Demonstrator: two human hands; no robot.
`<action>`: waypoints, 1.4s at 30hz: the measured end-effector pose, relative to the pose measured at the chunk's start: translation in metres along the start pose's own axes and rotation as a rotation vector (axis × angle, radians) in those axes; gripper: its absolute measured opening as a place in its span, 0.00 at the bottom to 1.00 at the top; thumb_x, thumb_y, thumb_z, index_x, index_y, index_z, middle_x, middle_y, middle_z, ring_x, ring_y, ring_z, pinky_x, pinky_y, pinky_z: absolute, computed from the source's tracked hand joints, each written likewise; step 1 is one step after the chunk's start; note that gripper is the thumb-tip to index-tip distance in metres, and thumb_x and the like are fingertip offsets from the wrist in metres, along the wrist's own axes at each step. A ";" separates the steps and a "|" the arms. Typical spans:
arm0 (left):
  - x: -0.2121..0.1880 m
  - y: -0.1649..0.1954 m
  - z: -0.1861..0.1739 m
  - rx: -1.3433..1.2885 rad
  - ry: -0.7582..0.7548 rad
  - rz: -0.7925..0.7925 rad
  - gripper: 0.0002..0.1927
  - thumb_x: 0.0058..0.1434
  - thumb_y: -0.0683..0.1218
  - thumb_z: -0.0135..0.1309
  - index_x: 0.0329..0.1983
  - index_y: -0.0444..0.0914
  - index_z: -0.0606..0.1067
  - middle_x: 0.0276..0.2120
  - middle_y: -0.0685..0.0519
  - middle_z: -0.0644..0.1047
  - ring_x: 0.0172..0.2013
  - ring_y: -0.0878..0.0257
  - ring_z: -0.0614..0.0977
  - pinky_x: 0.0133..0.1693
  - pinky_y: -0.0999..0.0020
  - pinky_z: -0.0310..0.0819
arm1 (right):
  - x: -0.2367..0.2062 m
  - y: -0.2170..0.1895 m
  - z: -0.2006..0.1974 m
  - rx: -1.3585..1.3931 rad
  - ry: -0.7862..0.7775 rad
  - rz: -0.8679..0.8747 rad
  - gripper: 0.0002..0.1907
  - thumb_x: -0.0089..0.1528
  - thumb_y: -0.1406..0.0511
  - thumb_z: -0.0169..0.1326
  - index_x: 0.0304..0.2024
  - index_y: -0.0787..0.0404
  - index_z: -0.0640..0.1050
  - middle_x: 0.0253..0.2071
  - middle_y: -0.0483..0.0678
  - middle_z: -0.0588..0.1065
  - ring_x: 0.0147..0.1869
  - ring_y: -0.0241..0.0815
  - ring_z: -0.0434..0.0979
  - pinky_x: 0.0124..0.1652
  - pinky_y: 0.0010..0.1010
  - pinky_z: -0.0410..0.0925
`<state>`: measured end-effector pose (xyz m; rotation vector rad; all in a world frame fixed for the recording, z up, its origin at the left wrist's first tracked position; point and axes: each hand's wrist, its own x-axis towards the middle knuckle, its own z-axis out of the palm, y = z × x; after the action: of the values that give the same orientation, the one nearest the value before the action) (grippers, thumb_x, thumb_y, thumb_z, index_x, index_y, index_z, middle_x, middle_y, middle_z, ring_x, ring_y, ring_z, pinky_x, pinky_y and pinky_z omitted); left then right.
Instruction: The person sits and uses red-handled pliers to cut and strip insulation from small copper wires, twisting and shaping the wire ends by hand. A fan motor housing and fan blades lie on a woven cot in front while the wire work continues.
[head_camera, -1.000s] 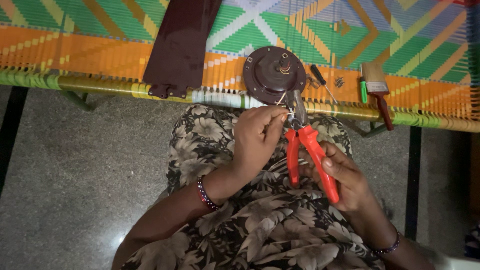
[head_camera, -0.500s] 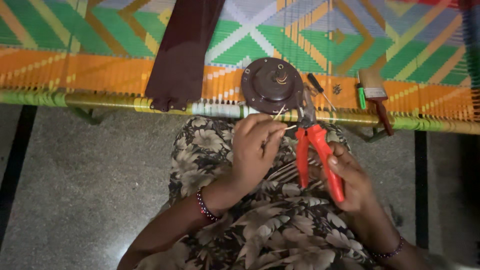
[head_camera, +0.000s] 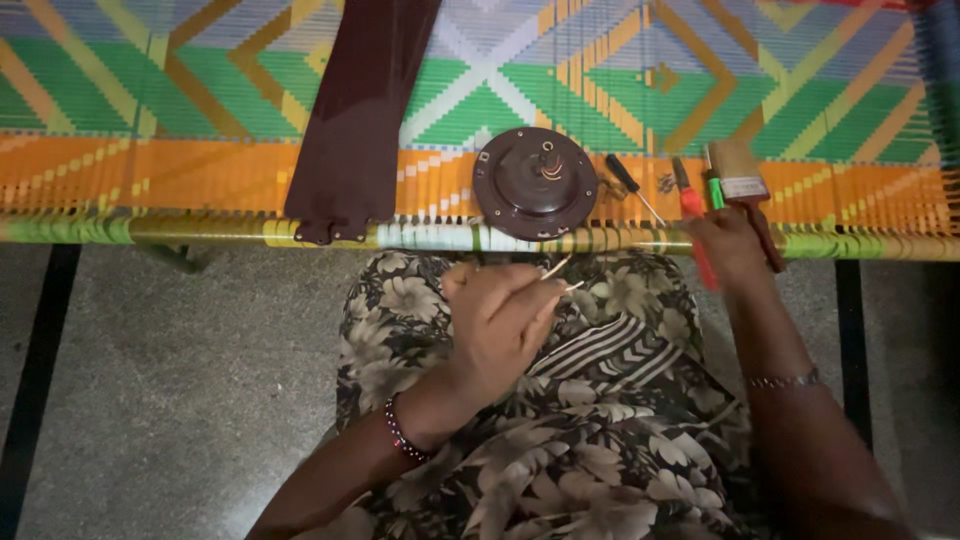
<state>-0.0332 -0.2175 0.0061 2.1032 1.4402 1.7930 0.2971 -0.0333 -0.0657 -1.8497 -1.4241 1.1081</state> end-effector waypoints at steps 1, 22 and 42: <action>0.002 -0.001 0.001 0.021 0.006 0.032 0.12 0.60 0.40 0.63 0.47 0.41 0.79 0.43 0.57 0.76 0.40 0.63 0.76 0.48 0.59 0.56 | 0.008 0.003 0.003 -0.081 0.046 0.017 0.11 0.62 0.60 0.59 0.36 0.61 0.79 0.22 0.46 0.69 0.23 0.43 0.66 0.25 0.41 0.59; 0.014 -0.032 0.007 0.392 0.032 0.575 0.07 0.64 0.45 0.64 0.37 0.47 0.76 0.45 0.62 0.72 0.42 0.65 0.76 0.44 0.64 0.53 | 0.052 -0.011 0.053 -0.964 0.606 -0.292 0.26 0.71 0.49 0.50 0.49 0.66 0.80 0.57 0.69 0.70 0.64 0.78 0.64 0.48 0.67 0.65; 0.010 -0.005 0.012 -0.618 0.004 -0.657 0.02 0.64 0.37 0.56 0.38 0.32 0.76 0.39 0.52 0.74 0.33 0.70 0.74 0.34 0.74 0.69 | -0.066 -0.077 0.053 -0.028 -0.135 -0.544 0.07 0.68 0.67 0.56 0.47 0.62 0.78 0.48 0.51 0.78 0.52 0.39 0.79 0.53 0.29 0.72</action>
<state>-0.0280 -0.2021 0.0071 1.1566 1.1627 1.6563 0.2063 -0.0777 -0.0121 -1.2958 -1.8774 0.9428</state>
